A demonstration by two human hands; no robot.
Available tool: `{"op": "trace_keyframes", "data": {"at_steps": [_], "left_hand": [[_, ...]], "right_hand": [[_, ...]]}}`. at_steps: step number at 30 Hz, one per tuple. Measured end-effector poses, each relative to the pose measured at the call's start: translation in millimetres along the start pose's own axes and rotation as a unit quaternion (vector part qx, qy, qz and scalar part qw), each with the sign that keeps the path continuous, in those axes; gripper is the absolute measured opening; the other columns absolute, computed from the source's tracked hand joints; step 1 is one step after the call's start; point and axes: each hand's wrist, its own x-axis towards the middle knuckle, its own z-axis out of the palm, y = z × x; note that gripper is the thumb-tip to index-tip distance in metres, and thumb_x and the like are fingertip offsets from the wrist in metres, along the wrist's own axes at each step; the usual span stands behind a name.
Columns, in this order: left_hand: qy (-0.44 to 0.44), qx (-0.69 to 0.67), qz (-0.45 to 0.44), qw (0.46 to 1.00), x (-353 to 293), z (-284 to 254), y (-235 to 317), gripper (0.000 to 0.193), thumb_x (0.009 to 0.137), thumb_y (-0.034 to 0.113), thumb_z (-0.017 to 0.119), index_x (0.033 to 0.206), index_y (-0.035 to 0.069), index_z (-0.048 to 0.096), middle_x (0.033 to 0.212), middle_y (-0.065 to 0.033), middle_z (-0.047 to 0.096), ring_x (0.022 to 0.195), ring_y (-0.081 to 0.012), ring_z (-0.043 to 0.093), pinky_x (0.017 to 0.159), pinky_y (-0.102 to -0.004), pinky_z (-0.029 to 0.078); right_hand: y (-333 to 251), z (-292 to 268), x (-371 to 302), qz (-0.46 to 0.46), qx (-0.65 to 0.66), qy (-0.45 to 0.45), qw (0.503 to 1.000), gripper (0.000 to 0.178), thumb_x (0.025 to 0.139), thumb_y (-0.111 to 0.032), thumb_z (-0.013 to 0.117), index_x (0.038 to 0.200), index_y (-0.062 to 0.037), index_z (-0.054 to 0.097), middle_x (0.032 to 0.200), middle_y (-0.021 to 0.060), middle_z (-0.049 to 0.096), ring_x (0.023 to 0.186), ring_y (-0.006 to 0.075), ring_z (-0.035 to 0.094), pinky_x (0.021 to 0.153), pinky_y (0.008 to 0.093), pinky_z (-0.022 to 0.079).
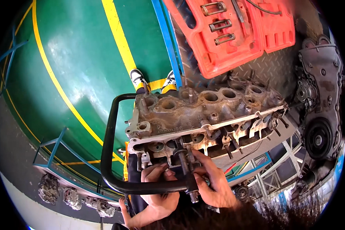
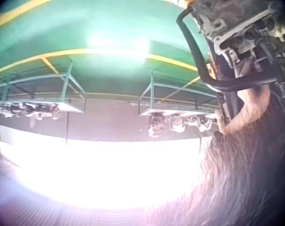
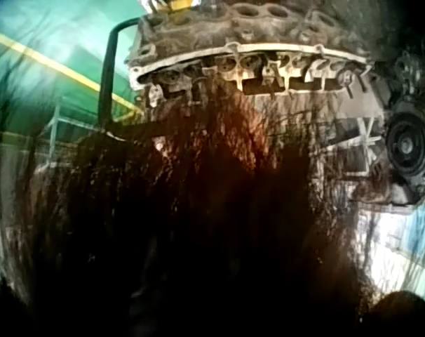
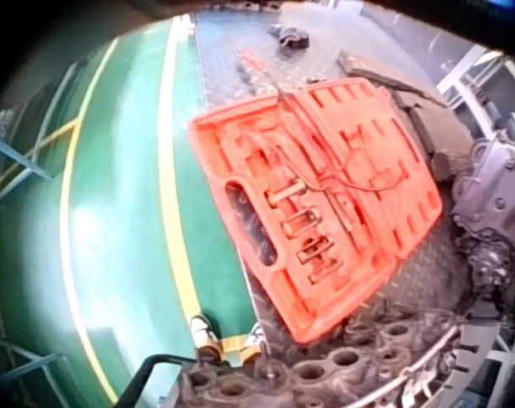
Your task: The person uses a valve spring compressor tool to compress valve springs on a cylinder head. They repeatedly position the tool, tighten the screw to compress the spring, and then remove the tool to access the valve components. The process is repeated for multiple valves on the engine part.
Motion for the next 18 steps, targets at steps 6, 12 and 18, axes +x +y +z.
{"op": "trace_keyframes", "data": {"at_steps": [6,12,18], "left_hand": [[-0.01,-0.16,-0.114,0.98,0.6,7.2,0.5,0.018,0.091,-0.002,0.065,0.108,-0.005,0.058,0.101,-0.0204,0.065,0.088,-0.0269,0.066,0.075,-0.0336,0.054],[-0.034,-0.162,-0.081,0.983,-1.8,12.9,-8.6,0.02,0.096,0.003,0.06,0.111,-0.003,0.047,0.111,-0.0224,0.06,0.09,-0.0215,0.064,0.076,-0.0311,0.055],[-0.067,-0.151,0.011,0.986,-7.1,5.4,-16.4,0.029,0.089,-0.001,0.064,0.112,-0.002,0.047,0.102,-0.0199,0.062,0.09,-0.0296,0.065,0.076,-0.0371,0.054]], "right_hand": [[2.0,0.1,11.2,0.087,0.094,-0.018,0.992,0.059,0.095,-0.003,0.057,0.147,0.0035,0.029,0.08,0.0117,0.066,0.07,0.0124,0.06,0.062,0.0272,0.046],[0.9,7.1,15.0,0.101,0.071,0.015,0.992,0.059,0.095,-0.008,0.065,0.143,0.0037,0.034,0.072,0.0063,0.065,0.064,0.005,0.055,0.054,0.0229,0.039],[4.8,8.7,13.7,0.062,0.088,0.049,0.993,0.057,0.094,-0.008,0.067,0.143,0.0019,0.04,0.067,0.0015,0.059,0.061,0.0039,0.051,0.054,0.0225,0.038]]}}
